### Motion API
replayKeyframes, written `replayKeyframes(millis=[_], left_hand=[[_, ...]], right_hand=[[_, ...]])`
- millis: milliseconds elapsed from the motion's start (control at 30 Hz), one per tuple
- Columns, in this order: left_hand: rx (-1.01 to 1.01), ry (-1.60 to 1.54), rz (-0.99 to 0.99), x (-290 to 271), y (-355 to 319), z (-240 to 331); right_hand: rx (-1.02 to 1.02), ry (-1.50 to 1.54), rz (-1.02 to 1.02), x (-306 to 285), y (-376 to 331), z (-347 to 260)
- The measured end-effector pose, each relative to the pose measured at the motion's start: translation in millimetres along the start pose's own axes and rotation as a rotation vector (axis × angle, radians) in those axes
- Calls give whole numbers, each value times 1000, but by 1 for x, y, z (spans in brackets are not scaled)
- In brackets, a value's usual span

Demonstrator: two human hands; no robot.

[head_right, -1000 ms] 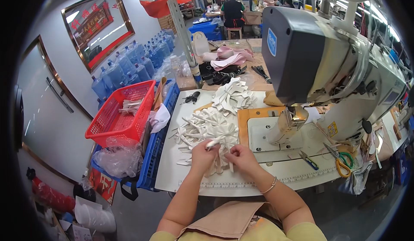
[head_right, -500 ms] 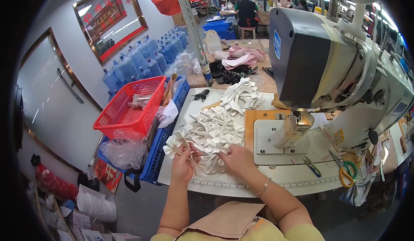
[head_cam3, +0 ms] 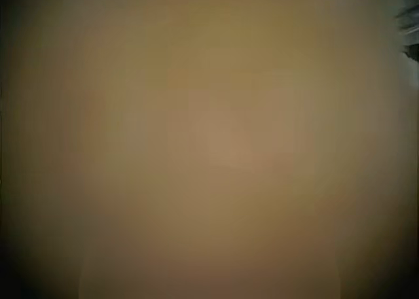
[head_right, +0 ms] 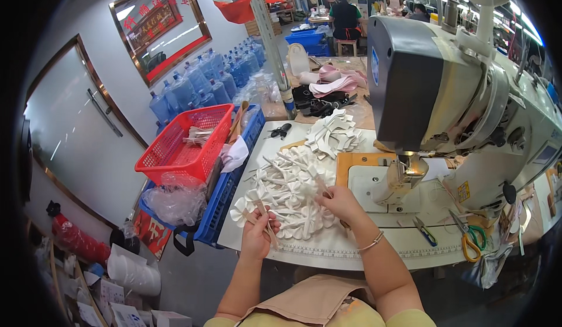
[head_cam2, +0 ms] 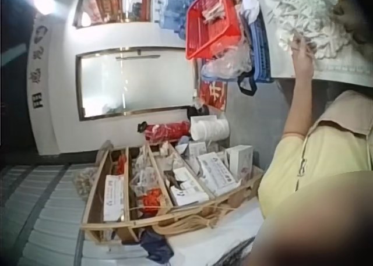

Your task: Sewing fabric strips together using an industrial sewing machine and trimming the edges with scissors to create decorative shoe components.

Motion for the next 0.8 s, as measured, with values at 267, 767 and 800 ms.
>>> replayKeyframes(millis=[267, 767, 800], left_hand=[[50, -202, -158, 44, -3, -7], [285, -49, 378, -61, -41, 20], [235, -150, 317, -69, -41, 22]], right_hand=[[-167, 497, -60, 20, -32, -54], [-969, -228, -65, 88, -105, -103], [-848, -332, -30, 77, -89, -89]])
Point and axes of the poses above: each hand's wrist, its own y-axis towards the middle knuckle, its own x-axis out of the palm, z = x × y, the point moved 9 cm from there along y, towards the middle knuckle, and after that the axes turned 5 degrees about -x, right-handed, at the moved point
